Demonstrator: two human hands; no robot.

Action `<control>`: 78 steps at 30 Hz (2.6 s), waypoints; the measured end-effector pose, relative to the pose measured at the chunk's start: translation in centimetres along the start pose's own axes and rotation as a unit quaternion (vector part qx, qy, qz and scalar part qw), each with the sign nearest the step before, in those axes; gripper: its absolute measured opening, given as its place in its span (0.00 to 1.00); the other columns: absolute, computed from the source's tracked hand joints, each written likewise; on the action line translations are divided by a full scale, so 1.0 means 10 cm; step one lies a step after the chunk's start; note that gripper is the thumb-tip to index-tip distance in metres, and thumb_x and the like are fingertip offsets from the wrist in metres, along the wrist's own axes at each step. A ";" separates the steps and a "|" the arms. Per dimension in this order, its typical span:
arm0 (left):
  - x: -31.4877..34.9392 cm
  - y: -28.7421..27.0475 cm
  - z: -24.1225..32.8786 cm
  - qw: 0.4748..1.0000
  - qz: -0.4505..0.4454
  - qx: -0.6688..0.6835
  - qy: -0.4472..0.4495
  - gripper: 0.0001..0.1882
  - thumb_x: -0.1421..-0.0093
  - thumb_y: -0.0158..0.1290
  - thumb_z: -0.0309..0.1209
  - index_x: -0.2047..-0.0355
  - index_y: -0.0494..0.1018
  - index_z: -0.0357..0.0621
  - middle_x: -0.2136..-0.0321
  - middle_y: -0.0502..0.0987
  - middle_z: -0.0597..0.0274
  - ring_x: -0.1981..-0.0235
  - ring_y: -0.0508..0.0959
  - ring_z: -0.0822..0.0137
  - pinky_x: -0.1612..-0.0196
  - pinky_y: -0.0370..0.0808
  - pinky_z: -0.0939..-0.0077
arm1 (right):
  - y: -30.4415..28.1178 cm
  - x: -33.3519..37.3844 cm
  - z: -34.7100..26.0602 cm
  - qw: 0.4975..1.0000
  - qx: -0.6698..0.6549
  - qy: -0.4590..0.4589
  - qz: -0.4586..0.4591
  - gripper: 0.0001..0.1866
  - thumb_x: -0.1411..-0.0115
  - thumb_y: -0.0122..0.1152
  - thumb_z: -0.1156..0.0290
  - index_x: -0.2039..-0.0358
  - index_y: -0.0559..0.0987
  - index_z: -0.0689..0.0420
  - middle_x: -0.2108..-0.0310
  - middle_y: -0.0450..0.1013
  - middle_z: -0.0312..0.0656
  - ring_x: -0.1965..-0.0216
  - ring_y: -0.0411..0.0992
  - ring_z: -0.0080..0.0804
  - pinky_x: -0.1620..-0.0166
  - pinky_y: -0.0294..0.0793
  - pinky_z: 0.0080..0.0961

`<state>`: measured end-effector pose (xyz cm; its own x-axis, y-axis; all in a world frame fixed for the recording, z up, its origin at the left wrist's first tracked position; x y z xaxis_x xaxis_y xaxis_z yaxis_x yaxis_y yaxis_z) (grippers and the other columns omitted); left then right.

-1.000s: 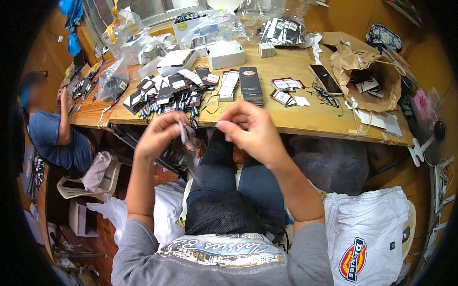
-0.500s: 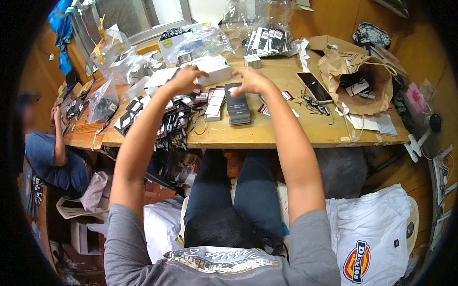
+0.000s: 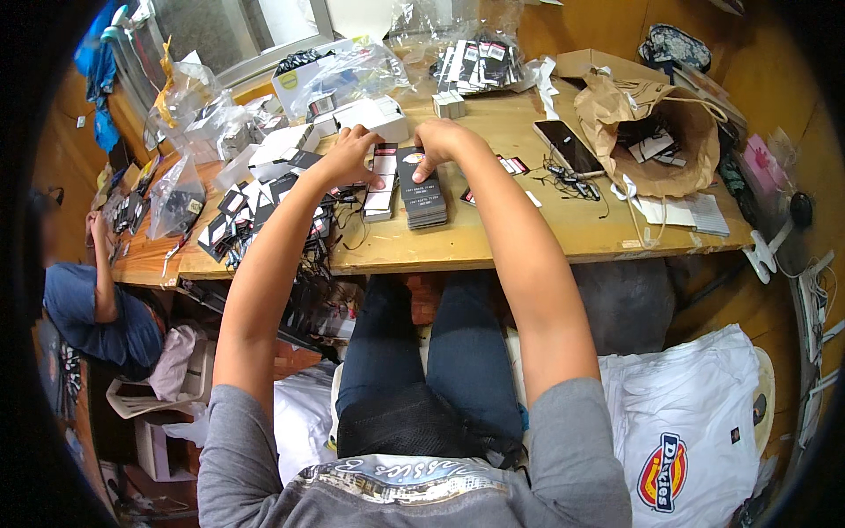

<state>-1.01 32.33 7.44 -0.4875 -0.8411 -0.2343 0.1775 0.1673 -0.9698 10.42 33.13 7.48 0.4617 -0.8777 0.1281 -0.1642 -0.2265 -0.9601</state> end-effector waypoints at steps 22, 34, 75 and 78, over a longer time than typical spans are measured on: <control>0.55 -0.40 -0.43 0.789 0.229 0.524 -0.224 0.08 0.53 0.52 0.26 0.70 0.69 0.41 0.80 0.71 0.69 0.79 0.68 0.79 0.78 0.63 0.87 | -0.32 -0.12 0.41 0.910 -0.363 0.022 0.201 0.16 0.64 0.65 0.77 0.72 0.72 0.63 0.82 0.70 0.41 0.86 0.67 0.22 0.86 0.66 0.17; 0.53 -0.60 0.63 0.793 0.214 0.557 -0.125 0.08 0.50 0.52 0.30 0.72 0.72 0.37 0.77 0.72 0.67 0.77 0.70 0.79 0.75 0.66 0.86 | -0.71 0.81 -0.06 0.865 -0.449 -0.101 0.201 0.09 0.52 0.57 0.70 0.73 0.72 0.61 0.80 0.69 0.36 0.82 0.66 0.18 0.80 0.66 0.13; 1.32 0.33 1.05 0.665 0.169 0.704 -0.184 0.04 0.47 0.48 0.28 0.73 0.64 0.44 0.79 0.71 0.69 0.79 0.69 0.83 0.81 0.65 0.90 | 0.29 1.12 1.05 0.793 -0.560 0.113 0.212 0.06 0.56 0.60 0.73 0.81 0.71 0.59 0.86 0.68 0.36 0.87 0.63 0.16 0.84 0.61 0.13; 1.33 0.36 1.06 0.643 0.214 0.711 -0.186 0.04 0.47 0.47 0.28 0.72 0.63 0.44 0.79 0.71 0.70 0.79 0.69 0.83 0.81 0.63 0.91 | 0.40 1.37 0.45 0.705 -0.690 -0.019 0.165 0.06 0.54 0.59 0.71 0.81 0.71 0.57 0.85 0.67 0.32 0.86 0.62 0.15 0.83 0.61 0.10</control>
<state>2.23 16.23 1.54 0.0576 -0.9838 -0.1695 0.9589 0.0073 0.2836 20.05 22.08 4.25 0.2189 -0.9727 -0.0772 -0.9472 -0.2308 0.2225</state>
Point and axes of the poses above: each hand's wrist, its own x-axis away from the middle knuckle, its own y-axis out of the palm, z = x × y, the point moved 8 cm from there along -x, towards the middle knuckle
